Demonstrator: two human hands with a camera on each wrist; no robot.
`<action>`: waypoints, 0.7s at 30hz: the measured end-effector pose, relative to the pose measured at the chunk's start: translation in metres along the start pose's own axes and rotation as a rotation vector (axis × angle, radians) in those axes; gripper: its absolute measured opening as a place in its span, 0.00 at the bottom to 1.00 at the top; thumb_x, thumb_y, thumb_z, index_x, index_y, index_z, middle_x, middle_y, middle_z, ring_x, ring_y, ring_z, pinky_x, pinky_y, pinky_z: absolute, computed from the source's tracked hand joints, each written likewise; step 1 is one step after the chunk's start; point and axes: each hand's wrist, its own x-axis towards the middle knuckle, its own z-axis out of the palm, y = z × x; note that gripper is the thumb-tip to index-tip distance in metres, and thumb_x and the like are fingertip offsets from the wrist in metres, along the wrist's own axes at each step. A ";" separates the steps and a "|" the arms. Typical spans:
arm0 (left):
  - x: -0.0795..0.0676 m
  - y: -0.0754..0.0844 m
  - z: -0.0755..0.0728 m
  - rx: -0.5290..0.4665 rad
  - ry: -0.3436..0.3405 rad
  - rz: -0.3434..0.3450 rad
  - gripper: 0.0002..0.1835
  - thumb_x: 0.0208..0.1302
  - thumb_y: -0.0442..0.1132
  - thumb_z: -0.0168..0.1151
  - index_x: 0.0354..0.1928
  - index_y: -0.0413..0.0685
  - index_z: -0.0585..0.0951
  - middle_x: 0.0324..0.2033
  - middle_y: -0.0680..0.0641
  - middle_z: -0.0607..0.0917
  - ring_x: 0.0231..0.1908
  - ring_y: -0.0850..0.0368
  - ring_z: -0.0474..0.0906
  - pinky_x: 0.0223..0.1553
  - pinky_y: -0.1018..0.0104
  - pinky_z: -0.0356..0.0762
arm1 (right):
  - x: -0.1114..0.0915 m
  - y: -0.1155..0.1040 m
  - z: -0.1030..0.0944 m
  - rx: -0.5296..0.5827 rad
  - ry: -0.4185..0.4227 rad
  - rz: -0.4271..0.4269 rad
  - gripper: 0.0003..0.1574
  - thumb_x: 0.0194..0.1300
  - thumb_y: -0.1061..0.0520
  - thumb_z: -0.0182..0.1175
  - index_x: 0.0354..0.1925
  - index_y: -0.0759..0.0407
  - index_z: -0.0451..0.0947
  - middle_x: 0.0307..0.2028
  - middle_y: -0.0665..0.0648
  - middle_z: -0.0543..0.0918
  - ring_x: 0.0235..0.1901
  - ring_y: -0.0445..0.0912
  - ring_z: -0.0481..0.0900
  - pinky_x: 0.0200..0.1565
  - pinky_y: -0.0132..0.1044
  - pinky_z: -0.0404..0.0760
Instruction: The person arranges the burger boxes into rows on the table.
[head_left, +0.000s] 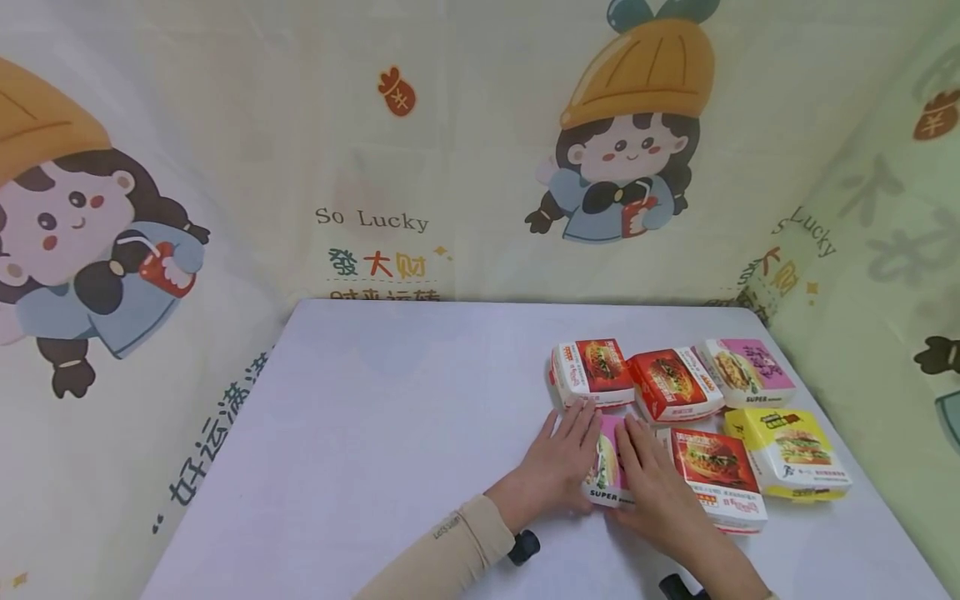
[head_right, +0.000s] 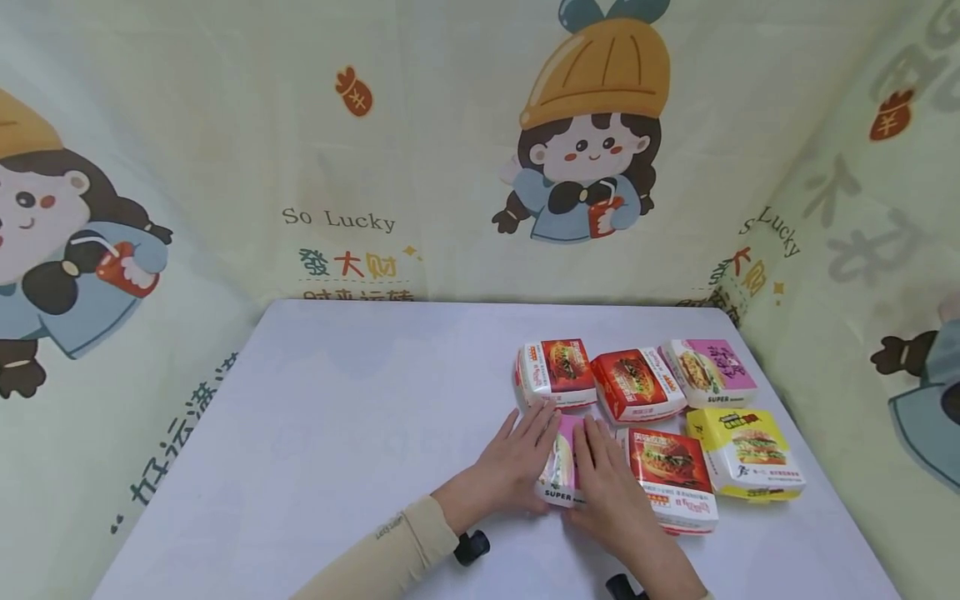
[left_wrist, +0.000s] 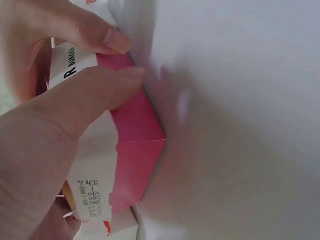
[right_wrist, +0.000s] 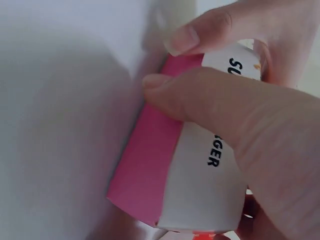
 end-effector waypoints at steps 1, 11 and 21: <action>0.000 0.001 0.001 0.005 -0.002 -0.005 0.67 0.44 0.73 0.70 0.79 0.51 0.47 0.80 0.49 0.46 0.79 0.52 0.40 0.76 0.53 0.53 | 0.000 -0.001 0.001 -0.006 0.002 0.002 0.75 0.39 0.46 0.82 0.75 0.67 0.52 0.76 0.68 0.52 0.75 0.64 0.50 0.68 0.65 0.62; 0.001 0.004 0.005 0.074 0.038 -0.017 0.66 0.45 0.72 0.69 0.79 0.50 0.49 0.79 0.48 0.48 0.79 0.51 0.43 0.75 0.54 0.57 | 0.001 -0.005 0.007 -0.057 0.033 0.014 0.75 0.38 0.49 0.83 0.75 0.68 0.52 0.76 0.69 0.53 0.75 0.65 0.50 0.69 0.65 0.61; 0.000 0.002 0.007 0.064 0.050 0.002 0.64 0.46 0.71 0.69 0.79 0.51 0.49 0.79 0.50 0.51 0.79 0.52 0.44 0.76 0.55 0.55 | 0.000 -0.008 0.008 -0.079 0.030 0.033 0.73 0.39 0.48 0.82 0.74 0.69 0.53 0.75 0.70 0.55 0.74 0.66 0.51 0.69 0.65 0.61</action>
